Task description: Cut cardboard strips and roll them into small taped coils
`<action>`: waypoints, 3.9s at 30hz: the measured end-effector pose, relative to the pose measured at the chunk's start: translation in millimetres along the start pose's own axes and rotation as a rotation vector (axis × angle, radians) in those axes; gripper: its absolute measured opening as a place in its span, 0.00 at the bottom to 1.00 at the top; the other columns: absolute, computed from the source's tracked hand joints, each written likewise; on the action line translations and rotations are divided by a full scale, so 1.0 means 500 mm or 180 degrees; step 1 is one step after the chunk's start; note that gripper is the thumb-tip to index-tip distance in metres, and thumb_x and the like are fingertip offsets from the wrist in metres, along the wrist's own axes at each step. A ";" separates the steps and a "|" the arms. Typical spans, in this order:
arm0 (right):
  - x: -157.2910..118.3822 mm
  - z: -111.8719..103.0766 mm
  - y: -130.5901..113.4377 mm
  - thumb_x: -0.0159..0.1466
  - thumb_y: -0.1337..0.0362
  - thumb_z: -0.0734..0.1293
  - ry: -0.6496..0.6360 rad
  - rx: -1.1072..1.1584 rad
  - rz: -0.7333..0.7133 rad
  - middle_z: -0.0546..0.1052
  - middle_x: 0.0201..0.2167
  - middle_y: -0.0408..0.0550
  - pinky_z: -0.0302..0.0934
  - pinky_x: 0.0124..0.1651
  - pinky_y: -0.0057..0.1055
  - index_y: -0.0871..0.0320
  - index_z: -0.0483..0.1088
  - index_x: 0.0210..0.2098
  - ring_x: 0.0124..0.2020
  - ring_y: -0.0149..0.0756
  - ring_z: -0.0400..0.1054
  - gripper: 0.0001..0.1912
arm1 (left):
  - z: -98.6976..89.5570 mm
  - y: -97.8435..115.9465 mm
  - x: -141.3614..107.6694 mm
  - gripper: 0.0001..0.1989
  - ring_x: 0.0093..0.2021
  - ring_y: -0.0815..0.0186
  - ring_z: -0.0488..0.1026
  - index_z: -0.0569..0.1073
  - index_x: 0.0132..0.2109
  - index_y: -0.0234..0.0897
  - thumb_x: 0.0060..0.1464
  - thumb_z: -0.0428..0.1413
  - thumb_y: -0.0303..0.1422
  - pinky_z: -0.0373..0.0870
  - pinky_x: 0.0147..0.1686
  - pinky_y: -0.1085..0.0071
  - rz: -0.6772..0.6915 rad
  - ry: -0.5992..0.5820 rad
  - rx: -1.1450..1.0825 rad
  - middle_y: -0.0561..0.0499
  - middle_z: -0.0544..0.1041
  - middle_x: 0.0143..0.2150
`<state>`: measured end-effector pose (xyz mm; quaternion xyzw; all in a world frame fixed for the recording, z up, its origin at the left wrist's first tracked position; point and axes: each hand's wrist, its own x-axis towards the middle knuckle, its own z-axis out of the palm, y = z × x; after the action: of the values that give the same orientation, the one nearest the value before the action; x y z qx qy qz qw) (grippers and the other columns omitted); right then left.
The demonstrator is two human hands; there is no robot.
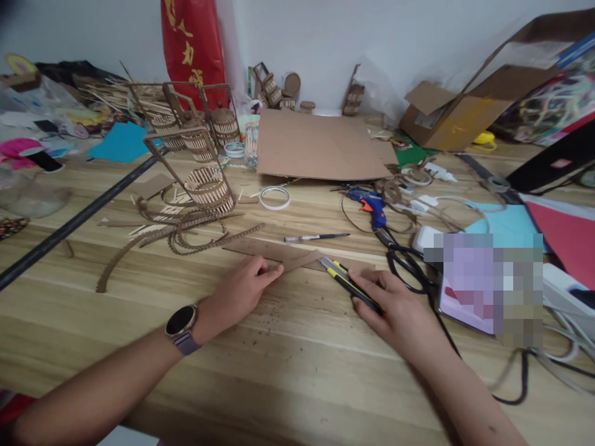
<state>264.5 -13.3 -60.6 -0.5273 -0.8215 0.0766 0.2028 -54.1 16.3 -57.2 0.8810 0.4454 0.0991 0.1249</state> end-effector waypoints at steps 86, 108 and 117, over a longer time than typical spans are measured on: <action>-0.029 0.016 -0.073 0.67 0.62 0.61 -0.0374 0.0111 -0.0420 0.73 0.44 0.54 0.72 0.40 0.33 0.52 0.68 0.60 0.42 0.39 0.74 0.22 | -0.076 -0.030 0.211 0.46 0.73 0.44 0.34 0.50 0.71 0.44 0.52 0.60 0.49 0.40 0.67 0.46 0.1576 -0.1673 0.0444 0.52 0.48 0.74; -0.075 0.013 -0.203 0.67 0.67 0.60 -0.0421 0.0139 -0.0752 0.75 0.41 0.54 0.74 0.38 0.30 0.57 0.69 0.57 0.37 0.37 0.76 0.20 | -0.078 -0.031 0.214 0.49 0.73 0.43 0.33 0.49 0.71 0.40 0.50 0.60 0.51 0.37 0.68 0.46 0.1560 -0.1757 0.0409 0.51 0.45 0.74; -0.099 0.017 -0.252 0.64 0.69 0.60 -0.0712 0.0058 -0.0956 0.77 0.43 0.53 0.74 0.43 0.32 0.55 0.66 0.60 0.43 0.40 0.75 0.24 | -0.079 -0.024 0.214 0.49 0.73 0.43 0.32 0.48 0.72 0.42 0.49 0.60 0.52 0.37 0.68 0.47 0.1506 -0.1790 0.0489 0.53 0.44 0.75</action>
<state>173.6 -111.5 -38.0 -0.3850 -0.9077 0.1111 0.1241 -12.1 115.2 -16.6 0.9592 0.1840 -0.1542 0.1496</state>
